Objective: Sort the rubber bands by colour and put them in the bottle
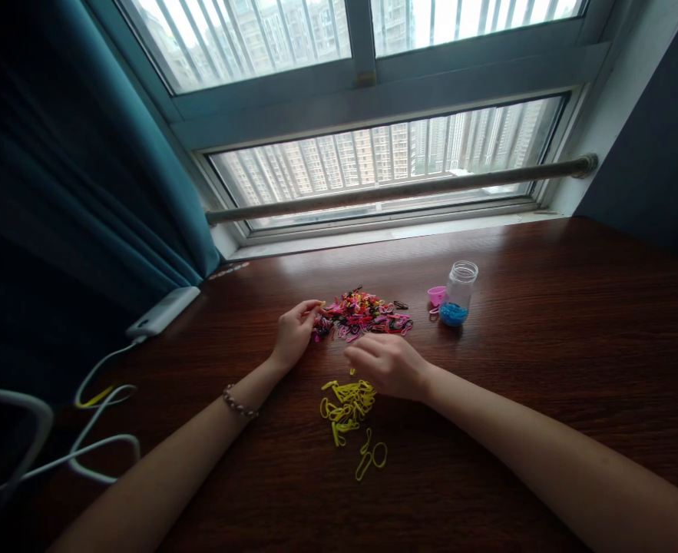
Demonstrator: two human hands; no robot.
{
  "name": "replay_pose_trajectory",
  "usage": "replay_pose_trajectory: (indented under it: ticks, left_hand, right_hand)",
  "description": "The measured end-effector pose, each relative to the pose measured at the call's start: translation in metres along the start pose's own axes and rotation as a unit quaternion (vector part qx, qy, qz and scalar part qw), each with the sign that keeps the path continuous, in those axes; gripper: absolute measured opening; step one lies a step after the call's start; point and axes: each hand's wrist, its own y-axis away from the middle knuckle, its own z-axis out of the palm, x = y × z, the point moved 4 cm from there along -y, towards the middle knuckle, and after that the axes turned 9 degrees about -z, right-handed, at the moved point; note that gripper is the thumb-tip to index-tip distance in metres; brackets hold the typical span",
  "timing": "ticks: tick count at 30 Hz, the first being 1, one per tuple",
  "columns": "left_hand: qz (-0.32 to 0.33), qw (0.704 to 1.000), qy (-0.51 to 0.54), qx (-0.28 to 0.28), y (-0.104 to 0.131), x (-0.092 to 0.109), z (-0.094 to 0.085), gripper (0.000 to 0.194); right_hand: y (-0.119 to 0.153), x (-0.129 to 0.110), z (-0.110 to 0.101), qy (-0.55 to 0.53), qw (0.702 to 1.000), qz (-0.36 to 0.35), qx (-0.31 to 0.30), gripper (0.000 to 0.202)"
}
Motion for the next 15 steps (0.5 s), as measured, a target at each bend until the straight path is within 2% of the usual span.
replay_pose_trajectory:
  ticks: [3, 5, 8, 10, 12, 15]
  left_hand:
    - [0.050, 0.998, 0.012, -0.035, 0.008, 0.014, 0.000, 0.019]
    - [0.110, 0.989, 0.016, -0.099, 0.018, 0.029, 0.003, 0.018]
    - [0.225, 0.944, -0.034, -0.239, 0.040, 0.049, 0.013, 0.021]
    - [0.280, 0.910, -0.076, -0.297, 0.052, 0.055, 0.018, 0.024]
    - [0.298, 0.902, -0.101, -0.295, 0.055, 0.056, 0.019, 0.027]
    - [0.271, 0.932, -0.123, -0.206, 0.047, 0.053, 0.016, 0.027]
  right_hand:
    - [0.009, 0.031, -0.006, 0.010, 0.983, 0.157, 0.098, 0.020]
    - [0.017, 0.050, -0.006, 0.012, 0.962, 0.240, 0.133, 0.022]
    - [0.022, 0.066, 0.003, -0.004, 0.957, 0.273, 0.099, 0.029]
    - [0.023, 0.069, 0.011, -0.011, 0.962, 0.268, 0.045, 0.036]
    - [0.023, 0.070, 0.018, -0.007, 0.963, 0.270, -0.006, 0.040]
    - [0.025, 0.071, 0.023, 0.005, 0.959, 0.277, -0.050, 0.041]
